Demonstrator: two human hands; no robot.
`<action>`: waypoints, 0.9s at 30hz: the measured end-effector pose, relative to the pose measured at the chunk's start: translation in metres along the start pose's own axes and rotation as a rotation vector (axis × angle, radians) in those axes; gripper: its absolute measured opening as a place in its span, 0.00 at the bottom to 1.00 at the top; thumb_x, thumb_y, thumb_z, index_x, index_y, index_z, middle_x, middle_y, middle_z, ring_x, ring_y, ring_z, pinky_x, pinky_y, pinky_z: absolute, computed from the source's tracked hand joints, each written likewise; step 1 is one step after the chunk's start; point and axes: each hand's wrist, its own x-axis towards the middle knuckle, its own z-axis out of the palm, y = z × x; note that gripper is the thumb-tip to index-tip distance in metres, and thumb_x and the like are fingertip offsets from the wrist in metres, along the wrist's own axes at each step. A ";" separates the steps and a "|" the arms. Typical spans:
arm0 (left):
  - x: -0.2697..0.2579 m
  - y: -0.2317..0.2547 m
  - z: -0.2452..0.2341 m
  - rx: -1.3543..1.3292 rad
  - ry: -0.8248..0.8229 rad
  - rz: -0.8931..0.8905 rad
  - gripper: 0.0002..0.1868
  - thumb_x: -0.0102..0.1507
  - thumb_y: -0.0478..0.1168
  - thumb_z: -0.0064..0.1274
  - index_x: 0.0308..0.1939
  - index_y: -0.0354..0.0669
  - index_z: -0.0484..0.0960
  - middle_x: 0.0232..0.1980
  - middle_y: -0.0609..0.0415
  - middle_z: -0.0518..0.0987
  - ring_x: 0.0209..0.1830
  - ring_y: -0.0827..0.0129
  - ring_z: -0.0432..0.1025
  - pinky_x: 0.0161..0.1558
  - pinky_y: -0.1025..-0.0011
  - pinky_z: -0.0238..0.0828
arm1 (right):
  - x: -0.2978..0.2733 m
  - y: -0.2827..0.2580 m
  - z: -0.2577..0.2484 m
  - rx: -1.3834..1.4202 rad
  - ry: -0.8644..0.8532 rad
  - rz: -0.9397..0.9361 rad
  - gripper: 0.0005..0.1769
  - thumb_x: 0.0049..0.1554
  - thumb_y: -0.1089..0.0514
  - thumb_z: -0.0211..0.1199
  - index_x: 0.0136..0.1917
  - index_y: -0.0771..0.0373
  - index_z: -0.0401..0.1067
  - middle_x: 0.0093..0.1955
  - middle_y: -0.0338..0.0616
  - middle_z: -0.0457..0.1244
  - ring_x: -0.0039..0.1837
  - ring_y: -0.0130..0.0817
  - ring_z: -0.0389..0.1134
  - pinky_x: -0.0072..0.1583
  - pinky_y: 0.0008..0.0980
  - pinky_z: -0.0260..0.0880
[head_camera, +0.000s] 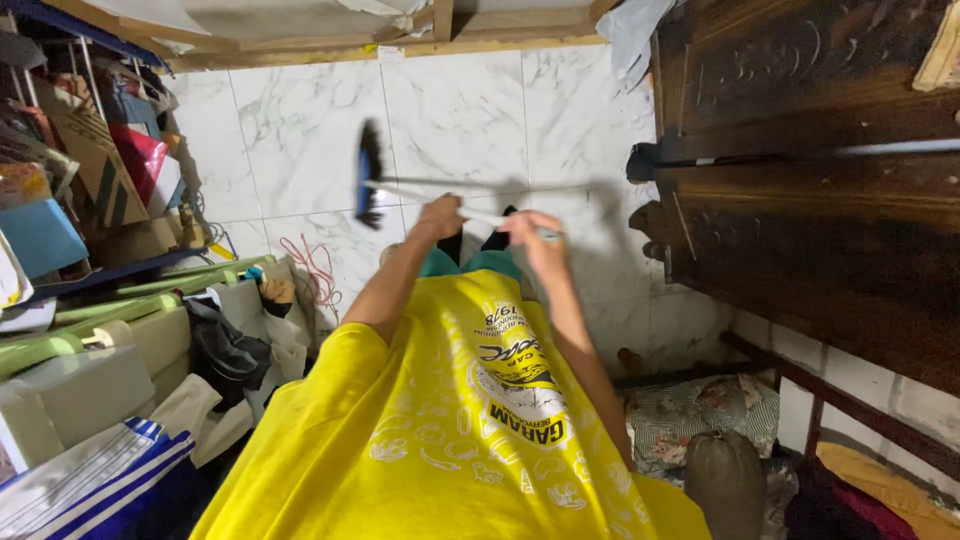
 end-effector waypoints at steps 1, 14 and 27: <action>-0.006 -0.017 0.006 0.001 -0.005 0.001 0.21 0.59 0.52 0.59 0.48 0.41 0.82 0.58 0.40 0.77 0.57 0.43 0.73 0.56 0.52 0.72 | -0.004 0.011 0.006 0.001 0.003 0.003 0.12 0.63 0.61 0.53 0.45 0.64 0.77 0.41 0.37 0.71 0.39 0.23 0.64 0.46 0.25 0.68; 0.011 0.074 0.024 -0.048 -0.115 0.077 0.18 0.58 0.45 0.55 0.50 0.44 0.82 0.58 0.41 0.77 0.59 0.45 0.72 0.58 0.51 0.70 | -0.043 -0.028 -0.046 -0.107 -0.039 -0.224 0.05 0.61 0.64 0.61 0.44 0.68 0.69 0.43 0.40 0.67 0.45 0.25 0.66 0.47 0.26 0.67; 0.020 -0.017 0.045 0.020 -0.059 -0.038 0.17 0.61 0.45 0.55 0.51 0.42 0.81 0.59 0.36 0.75 0.57 0.39 0.72 0.57 0.49 0.71 | -0.015 0.061 -0.040 0.038 0.035 -0.027 0.10 0.64 0.57 0.61 0.46 0.66 0.78 0.41 0.39 0.69 0.43 0.25 0.65 0.48 0.28 0.68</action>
